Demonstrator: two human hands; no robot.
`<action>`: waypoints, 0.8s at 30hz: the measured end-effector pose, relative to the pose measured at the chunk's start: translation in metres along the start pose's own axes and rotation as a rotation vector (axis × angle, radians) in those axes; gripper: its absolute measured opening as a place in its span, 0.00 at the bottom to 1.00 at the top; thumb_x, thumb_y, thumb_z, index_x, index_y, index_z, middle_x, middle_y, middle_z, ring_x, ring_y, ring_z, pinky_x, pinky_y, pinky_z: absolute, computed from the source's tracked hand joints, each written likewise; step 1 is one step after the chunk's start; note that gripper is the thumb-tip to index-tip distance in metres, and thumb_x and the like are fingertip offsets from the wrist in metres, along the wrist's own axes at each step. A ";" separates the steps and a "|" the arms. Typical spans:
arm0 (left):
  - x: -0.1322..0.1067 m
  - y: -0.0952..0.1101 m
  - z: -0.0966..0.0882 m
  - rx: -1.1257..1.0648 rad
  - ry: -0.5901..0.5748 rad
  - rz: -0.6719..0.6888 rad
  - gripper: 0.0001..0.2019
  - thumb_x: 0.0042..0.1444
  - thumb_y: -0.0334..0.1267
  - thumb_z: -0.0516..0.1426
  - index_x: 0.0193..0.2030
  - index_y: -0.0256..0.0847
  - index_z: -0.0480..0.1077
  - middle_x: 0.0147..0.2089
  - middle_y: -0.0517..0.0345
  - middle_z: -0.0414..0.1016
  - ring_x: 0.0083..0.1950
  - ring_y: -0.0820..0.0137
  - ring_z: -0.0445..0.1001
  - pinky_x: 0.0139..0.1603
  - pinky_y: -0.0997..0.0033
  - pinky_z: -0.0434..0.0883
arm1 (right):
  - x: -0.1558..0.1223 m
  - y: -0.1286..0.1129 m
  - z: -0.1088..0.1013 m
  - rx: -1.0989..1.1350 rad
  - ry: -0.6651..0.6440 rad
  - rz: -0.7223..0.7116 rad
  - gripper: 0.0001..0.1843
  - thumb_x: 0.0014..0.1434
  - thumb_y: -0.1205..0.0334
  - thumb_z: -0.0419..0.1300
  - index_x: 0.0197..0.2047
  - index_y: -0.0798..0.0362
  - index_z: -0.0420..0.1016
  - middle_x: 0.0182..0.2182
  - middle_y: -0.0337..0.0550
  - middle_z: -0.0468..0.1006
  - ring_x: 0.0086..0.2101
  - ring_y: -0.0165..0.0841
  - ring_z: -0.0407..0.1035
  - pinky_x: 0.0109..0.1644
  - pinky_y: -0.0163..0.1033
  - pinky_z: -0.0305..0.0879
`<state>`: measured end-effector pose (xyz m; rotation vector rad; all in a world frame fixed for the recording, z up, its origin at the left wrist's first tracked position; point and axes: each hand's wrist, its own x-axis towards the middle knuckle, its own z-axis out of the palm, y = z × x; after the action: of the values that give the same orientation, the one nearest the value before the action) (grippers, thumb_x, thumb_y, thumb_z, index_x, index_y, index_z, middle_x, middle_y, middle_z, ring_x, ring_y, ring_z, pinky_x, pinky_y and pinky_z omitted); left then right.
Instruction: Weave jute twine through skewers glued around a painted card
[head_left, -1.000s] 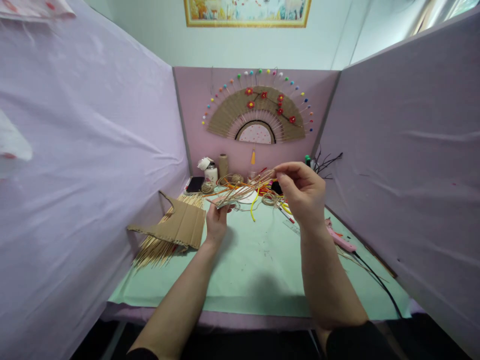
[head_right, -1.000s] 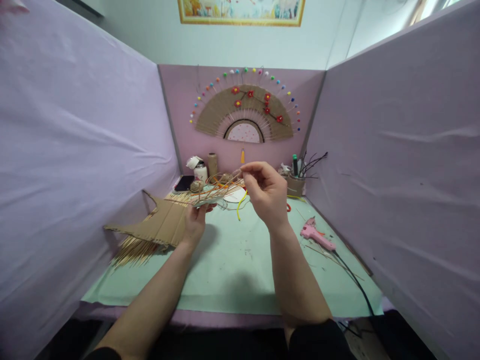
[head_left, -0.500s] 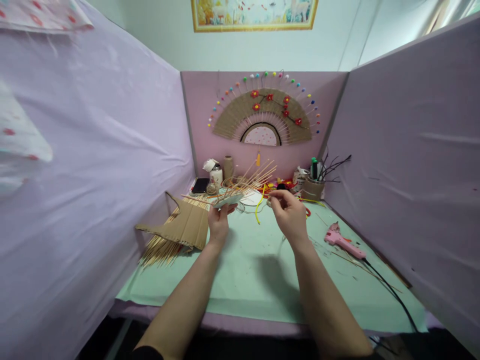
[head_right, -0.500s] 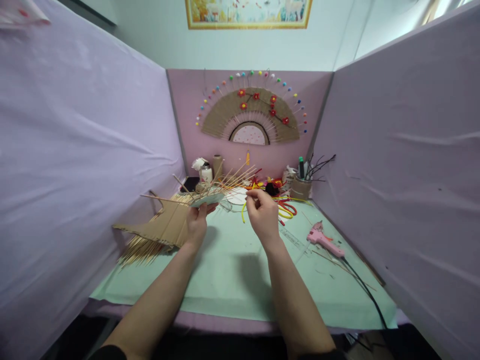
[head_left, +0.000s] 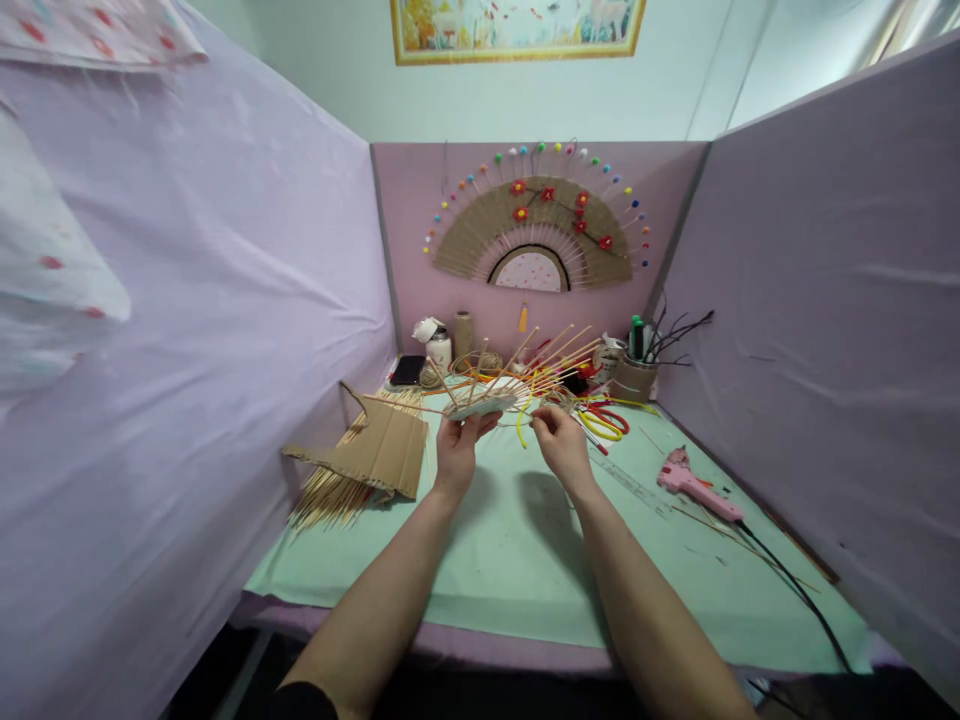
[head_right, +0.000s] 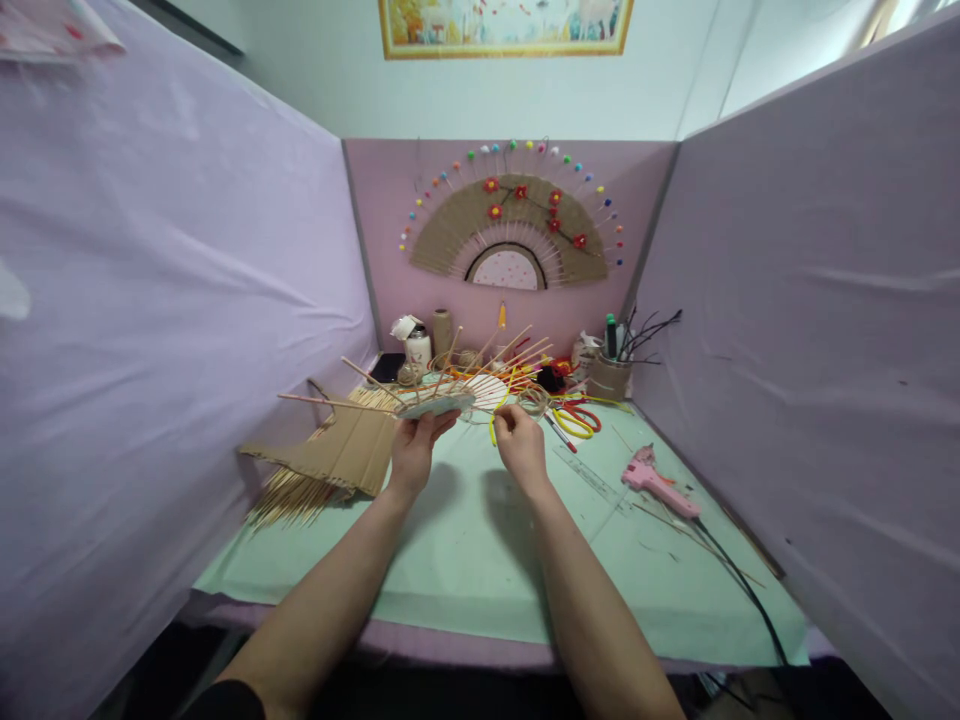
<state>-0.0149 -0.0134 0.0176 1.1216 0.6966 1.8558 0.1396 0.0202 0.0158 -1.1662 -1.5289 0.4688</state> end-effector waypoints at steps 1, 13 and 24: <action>0.000 0.000 0.000 -0.002 -0.008 0.005 0.18 0.53 0.48 0.58 0.45 0.38 0.66 0.43 0.49 0.78 0.43 0.61 0.78 0.49 0.55 0.72 | -0.001 -0.001 0.000 -0.010 0.061 -0.037 0.09 0.51 0.63 0.52 0.35 0.54 0.72 0.31 0.46 0.76 0.32 0.36 0.67 0.40 0.42 0.62; -0.003 0.003 -0.003 0.131 -0.104 0.157 0.16 0.54 0.44 0.58 0.47 0.41 0.65 0.44 0.52 0.75 0.43 0.65 0.76 0.48 0.60 0.71 | -0.049 -0.040 0.012 -0.250 0.314 -0.808 0.24 0.51 0.67 0.55 0.53 0.45 0.64 0.46 0.48 0.67 0.47 0.42 0.62 0.52 0.52 0.56; -0.010 0.001 -0.006 0.322 -0.144 0.194 0.19 0.56 0.48 0.54 0.50 0.41 0.64 0.51 0.49 0.69 0.49 0.63 0.71 0.50 0.62 0.68 | -0.057 -0.041 0.028 -0.355 0.260 -0.785 0.29 0.53 0.66 0.56 0.60 0.43 0.63 0.48 0.46 0.71 0.51 0.42 0.59 0.57 0.51 0.51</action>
<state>-0.0180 -0.0228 0.0121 1.5626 0.8485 1.8404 0.0918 -0.0381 0.0105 -0.7468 -1.7235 -0.4769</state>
